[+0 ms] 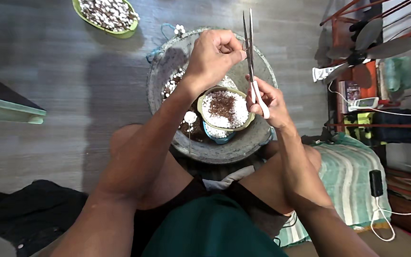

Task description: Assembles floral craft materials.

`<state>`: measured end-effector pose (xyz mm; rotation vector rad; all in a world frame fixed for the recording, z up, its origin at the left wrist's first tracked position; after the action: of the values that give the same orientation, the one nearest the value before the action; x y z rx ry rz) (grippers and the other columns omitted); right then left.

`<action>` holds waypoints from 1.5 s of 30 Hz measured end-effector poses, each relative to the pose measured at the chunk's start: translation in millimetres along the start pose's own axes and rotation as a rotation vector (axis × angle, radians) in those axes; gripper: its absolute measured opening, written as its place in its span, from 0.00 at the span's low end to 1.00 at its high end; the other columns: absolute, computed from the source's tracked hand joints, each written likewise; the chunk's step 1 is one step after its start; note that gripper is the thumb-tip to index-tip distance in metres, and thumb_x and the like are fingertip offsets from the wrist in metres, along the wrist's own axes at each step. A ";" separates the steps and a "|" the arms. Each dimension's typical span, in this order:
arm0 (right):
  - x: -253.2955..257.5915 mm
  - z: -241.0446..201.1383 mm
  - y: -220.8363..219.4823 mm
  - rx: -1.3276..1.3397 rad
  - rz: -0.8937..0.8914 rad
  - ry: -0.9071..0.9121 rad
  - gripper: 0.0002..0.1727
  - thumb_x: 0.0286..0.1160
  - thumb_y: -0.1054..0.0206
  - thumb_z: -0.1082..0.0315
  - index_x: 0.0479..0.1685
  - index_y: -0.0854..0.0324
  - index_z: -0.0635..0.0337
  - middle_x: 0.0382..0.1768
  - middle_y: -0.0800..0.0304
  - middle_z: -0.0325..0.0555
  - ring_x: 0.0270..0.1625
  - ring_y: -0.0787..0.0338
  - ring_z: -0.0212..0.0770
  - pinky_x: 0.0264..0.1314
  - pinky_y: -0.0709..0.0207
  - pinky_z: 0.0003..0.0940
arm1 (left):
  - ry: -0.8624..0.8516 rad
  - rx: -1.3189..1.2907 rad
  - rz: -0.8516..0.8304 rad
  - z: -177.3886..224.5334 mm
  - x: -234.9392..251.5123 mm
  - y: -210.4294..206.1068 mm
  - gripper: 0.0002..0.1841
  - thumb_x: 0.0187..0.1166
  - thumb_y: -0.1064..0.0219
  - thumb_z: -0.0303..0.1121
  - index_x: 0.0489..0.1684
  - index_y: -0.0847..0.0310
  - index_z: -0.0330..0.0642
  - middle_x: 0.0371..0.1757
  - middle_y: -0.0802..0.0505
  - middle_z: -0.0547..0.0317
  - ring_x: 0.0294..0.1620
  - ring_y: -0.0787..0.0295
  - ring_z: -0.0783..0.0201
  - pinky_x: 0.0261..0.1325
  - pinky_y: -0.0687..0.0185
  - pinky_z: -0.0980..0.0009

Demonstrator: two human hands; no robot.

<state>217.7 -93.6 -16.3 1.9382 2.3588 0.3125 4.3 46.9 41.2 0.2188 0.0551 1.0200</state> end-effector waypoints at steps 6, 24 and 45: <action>-2.6 -3.7 1.3 -0.050 0.049 -0.003 0.46 0.68 0.19 0.54 0.88 0.35 0.58 0.30 0.13 0.35 0.25 0.20 0.25 0.28 0.22 0.21 | 0.016 0.032 -0.020 1.7 -0.8 0.6 0.05 0.78 0.26 0.34 0.38 0.10 0.43 0.34 0.06 0.63 0.27 0.10 0.72 0.29 0.12 0.72; 23.9 43.2 114.0 -0.944 -0.108 -0.679 0.41 0.56 0.11 0.59 0.74 0.24 0.53 0.41 0.07 0.59 0.42 0.08 0.65 0.46 0.17 0.73 | 0.103 -0.343 -0.062 2.5 -1.6 10.5 0.07 0.86 0.35 0.30 0.50 0.15 0.37 0.41 0.07 0.57 0.36 0.08 0.64 0.33 0.10 0.69; 80.3 185.1 84.9 -1.457 -0.753 -0.892 0.10 0.78 0.36 0.79 0.51 0.12 0.70 0.57 0.10 0.67 0.61 0.11 0.69 0.55 0.18 0.71 | 0.235 -0.772 -0.158 -0.6 8.2 24.7 0.12 0.93 0.52 0.32 0.53 0.21 0.42 0.45 0.08 0.56 0.42 0.09 0.64 0.41 0.10 0.69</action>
<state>317.5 20.8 -174.1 0.3131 1.2785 0.6310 -12.1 66.4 46.3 -0.6010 -0.1078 0.8411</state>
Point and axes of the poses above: each hand's wrist, its own x-axis towards the middle knuckle, its own y-axis out of the back of the hand, z = x × y, the point moved 1 cm from there along x, towards the middle knuckle
